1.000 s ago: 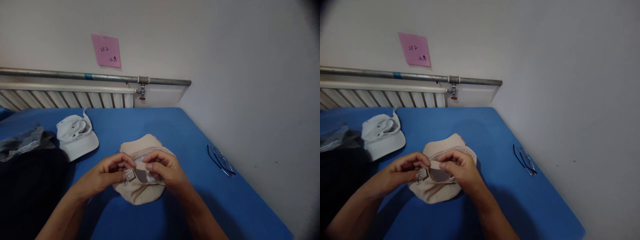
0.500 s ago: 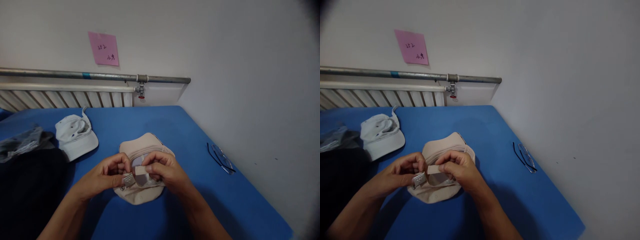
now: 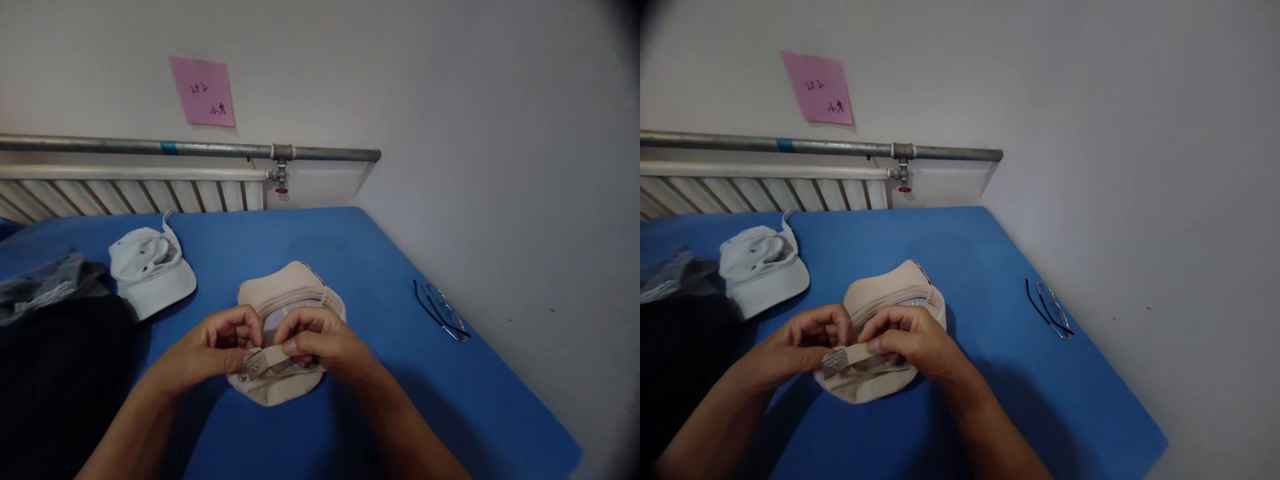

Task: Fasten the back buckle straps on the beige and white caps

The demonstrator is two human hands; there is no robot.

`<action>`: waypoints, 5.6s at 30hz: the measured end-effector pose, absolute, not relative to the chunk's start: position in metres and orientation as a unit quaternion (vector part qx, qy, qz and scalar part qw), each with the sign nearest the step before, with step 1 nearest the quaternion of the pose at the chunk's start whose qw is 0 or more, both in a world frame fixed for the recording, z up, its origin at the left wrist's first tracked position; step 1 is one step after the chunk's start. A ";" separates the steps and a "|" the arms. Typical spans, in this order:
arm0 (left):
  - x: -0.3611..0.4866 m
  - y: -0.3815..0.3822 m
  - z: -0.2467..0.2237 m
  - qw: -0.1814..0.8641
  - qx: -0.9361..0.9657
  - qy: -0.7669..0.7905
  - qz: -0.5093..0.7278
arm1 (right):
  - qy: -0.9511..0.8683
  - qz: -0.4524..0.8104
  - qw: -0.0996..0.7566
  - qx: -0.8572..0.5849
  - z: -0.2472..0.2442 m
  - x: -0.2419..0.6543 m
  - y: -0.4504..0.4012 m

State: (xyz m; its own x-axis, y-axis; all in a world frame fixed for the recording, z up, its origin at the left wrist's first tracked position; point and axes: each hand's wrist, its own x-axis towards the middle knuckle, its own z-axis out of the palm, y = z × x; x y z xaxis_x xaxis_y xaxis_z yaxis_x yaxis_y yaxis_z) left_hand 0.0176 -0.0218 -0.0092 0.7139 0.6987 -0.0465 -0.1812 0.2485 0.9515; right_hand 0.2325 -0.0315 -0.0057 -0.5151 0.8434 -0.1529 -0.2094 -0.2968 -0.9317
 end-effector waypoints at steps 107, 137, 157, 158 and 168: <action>0.024 -0.024 -0.008 0.737 0.534 0.303 0.281 | -0.613 0.611 0.352 -0.357 0.007 0.238 -0.045; 0.017 -0.025 0.002 0.754 0.521 0.306 0.257 | -0.640 0.551 0.362 -0.394 0.006 0.235 -0.045; 0.028 -0.023 -0.003 0.725 0.521 0.352 0.280 | -0.624 0.592 0.282 -0.424 0.005 0.231 -0.042; 0.027 -0.023 -0.003 0.724 0.523 0.351 0.279 | -0.626 0.599 0.265 -0.423 0.004 0.232 -0.041; 0.026 -0.025 -0.003 0.720 0.541 0.345 0.265 | -0.634 0.622 0.229 -0.399 0.001 0.232 -0.040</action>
State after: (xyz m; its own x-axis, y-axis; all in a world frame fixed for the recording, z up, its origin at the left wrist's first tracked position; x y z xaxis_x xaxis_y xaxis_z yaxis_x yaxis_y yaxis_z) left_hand 0.0263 -0.0247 -0.0029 0.6221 0.7542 -0.2101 -0.0073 0.2739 0.9617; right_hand 0.2324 -0.0398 0.0007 -0.5770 0.7903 -0.2061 0.2203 -0.0923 -0.9710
